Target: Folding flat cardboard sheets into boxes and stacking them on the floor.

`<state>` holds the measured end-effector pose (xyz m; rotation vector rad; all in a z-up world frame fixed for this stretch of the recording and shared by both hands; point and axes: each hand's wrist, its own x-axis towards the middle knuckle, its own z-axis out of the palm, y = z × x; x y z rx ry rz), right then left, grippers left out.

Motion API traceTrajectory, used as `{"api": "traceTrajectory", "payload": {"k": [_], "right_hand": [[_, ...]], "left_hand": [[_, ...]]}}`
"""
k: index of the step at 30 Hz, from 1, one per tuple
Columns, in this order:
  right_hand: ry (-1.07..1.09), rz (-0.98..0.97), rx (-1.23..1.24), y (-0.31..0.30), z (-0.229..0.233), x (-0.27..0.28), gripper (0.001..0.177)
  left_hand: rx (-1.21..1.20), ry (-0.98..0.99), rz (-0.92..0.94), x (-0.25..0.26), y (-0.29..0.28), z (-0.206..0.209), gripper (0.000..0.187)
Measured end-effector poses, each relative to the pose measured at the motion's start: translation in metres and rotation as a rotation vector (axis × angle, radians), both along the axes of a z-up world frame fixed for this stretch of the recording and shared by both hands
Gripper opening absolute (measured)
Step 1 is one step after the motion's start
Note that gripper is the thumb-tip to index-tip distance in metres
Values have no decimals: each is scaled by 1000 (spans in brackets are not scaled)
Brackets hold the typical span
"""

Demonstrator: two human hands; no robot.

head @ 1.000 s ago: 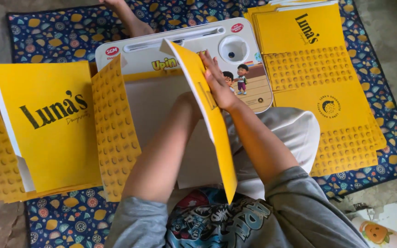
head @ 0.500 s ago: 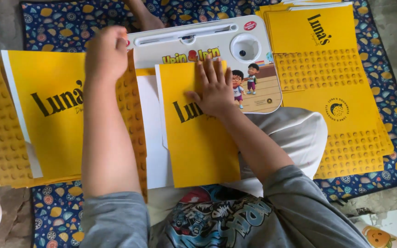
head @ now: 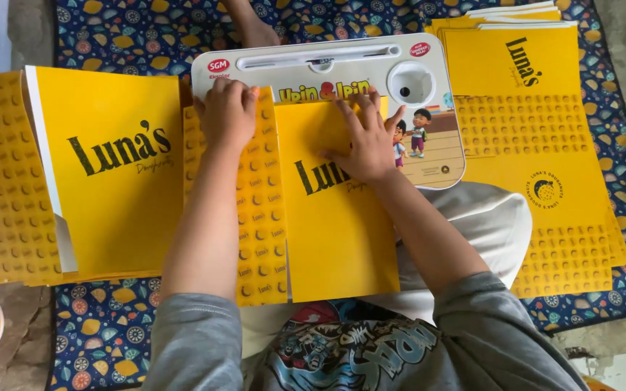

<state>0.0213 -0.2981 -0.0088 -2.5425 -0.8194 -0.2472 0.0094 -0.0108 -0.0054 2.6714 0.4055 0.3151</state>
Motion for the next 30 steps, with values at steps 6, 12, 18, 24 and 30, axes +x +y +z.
{"api": "traceTrajectory", "payload": {"k": [6,12,18,24,30], "right_hand": [[147,-67,-229,6,7,6,89],[197,-44,-306,1,10,15,89],[8,-409,564,-46,-39,56,40],[389,-557,327,-50,-27,71,24],[208,-447,161,-30,-31,80,17]], "left_hand": [[118,-9,-139,-19,-32,0,21],[282,-126,-220,-23,-56,-8,37],[225,13,-183,-7,-57,12,36],[-59,218,-333,15,-39,-1,30],[-108,392,-186,15,-52,24,41]]}}
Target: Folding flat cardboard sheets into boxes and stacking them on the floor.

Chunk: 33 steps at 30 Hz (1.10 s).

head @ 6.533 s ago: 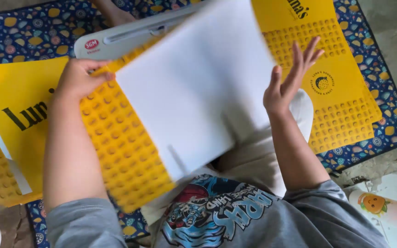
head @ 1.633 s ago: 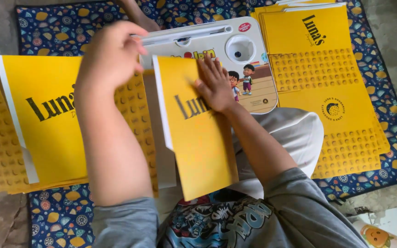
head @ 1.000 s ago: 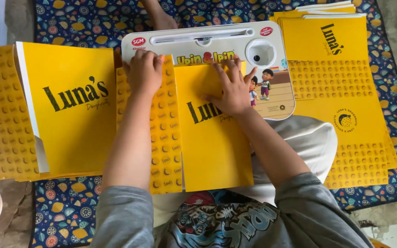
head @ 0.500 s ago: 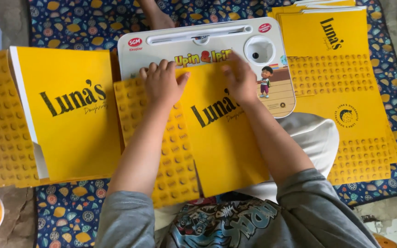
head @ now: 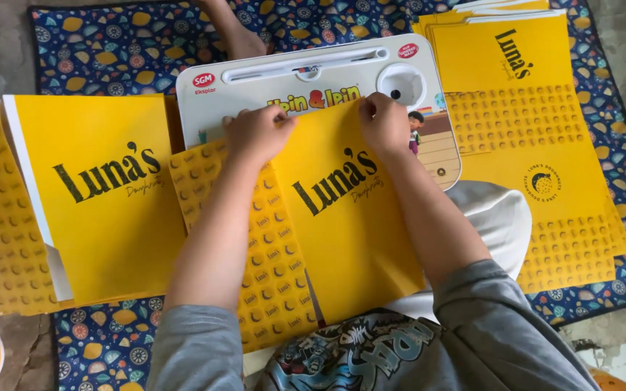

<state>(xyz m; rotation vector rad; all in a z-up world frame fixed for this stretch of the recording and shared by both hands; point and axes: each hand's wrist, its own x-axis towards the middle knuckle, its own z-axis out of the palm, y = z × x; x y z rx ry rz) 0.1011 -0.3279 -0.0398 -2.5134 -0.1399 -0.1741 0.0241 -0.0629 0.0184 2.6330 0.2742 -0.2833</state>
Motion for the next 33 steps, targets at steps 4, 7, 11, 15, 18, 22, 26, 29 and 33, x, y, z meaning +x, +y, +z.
{"api": "traceTrajectory", "payload": {"k": [4,7,11,15,18,22,26,29,33], "right_hand": [[112,-17,5,3,16,8,28],[100,-9,4,10,26,7,31],[65,-5,-27,19,41,3,33],[191,-14,11,12,21,24,31],[137,-102,-219,21,13,32,37],[-83,-57,-373,33,30,28,40],[-142,248,-505,59,51,2,63],[-77,407,-490,67,18,-27,92],[-14,412,-519,67,21,-20,94]], "left_hand": [[63,-136,-51,0,-17,8,32],[103,-168,-72,5,-18,-2,29],[80,-163,-36,8,-11,-8,30],[58,-211,-50,8,-13,-9,29],[84,-288,-29,12,-22,-15,30],[203,-504,39,19,-32,-32,19],[388,-736,103,26,-36,-53,21],[357,-645,100,28,-38,-41,71],[289,-590,20,17,-37,-42,36]]}}
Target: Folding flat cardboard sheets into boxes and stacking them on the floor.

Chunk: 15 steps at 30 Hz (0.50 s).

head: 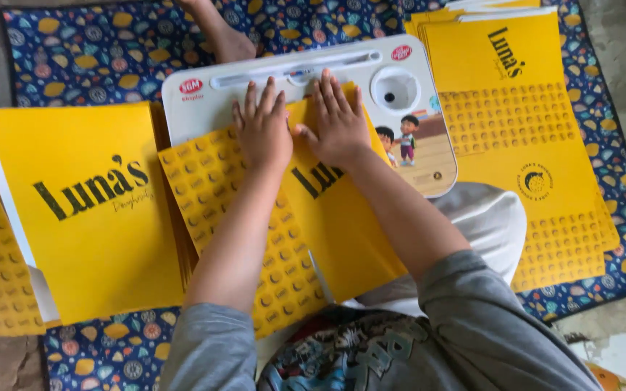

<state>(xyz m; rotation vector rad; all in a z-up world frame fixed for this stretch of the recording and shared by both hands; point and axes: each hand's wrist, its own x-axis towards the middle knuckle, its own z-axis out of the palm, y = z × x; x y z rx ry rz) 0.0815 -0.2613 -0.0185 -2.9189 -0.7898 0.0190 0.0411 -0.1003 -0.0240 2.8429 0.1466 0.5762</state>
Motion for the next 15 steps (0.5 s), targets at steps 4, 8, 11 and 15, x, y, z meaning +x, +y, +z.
{"api": "traceTrajectory", "payload": {"k": [4,8,11,15], "right_hand": [[-14,18,9,1,3,3,88],[-36,3,57,3,4,-8,82],[-266,236,162,37,1,-27,71],[-62,229,118,45,17,-46,82]], "left_hand": [[15,279,-38,-38,14,26,59],[-10,253,-58,-57,26,-3,64],[-18,221,-62,-57,25,-9,67],[47,357,-28,-56,27,-11,65]]}}
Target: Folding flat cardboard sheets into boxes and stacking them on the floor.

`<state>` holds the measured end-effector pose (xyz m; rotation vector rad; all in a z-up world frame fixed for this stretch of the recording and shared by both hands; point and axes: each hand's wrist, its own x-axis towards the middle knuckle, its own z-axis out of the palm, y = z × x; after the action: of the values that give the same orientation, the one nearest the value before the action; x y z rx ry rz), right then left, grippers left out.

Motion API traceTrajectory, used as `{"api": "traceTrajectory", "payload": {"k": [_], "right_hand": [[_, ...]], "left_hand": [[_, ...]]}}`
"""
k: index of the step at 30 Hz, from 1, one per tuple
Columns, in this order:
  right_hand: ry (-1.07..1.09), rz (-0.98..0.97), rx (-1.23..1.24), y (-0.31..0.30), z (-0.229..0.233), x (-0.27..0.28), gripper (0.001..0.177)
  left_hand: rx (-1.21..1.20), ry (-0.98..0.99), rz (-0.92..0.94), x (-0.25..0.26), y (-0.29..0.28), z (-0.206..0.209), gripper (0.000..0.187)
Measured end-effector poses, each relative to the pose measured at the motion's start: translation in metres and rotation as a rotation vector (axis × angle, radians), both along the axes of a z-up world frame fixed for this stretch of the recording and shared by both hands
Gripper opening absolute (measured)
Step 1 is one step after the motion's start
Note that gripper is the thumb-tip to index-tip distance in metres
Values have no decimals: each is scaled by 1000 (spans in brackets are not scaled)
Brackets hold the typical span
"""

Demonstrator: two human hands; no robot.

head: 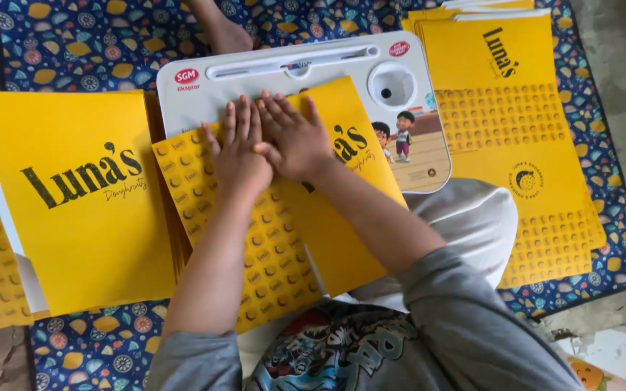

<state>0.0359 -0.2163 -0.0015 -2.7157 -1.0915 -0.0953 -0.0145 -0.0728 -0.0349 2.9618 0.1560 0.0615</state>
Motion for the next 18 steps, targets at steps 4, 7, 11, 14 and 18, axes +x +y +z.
{"api": "traceTrajectory", "payload": {"k": [4,7,11,14,18], "right_hand": [[-29,-136,-3,-56,0,31,77],[78,-320,-136,-78,8,41,83],[138,-417,-215,-73,6,41,95],[121,-444,-167,-70,-5,49,96],[131,-450,-135,-79,10,44,95]], "left_hand": [[-96,-58,1,-1,0,6,66],[-142,29,23,-1,-3,13,64],[-158,54,14,-2,-4,19,64],[-150,46,35,-1,-7,16,63],[-127,24,36,-2,-8,20,62]]}}
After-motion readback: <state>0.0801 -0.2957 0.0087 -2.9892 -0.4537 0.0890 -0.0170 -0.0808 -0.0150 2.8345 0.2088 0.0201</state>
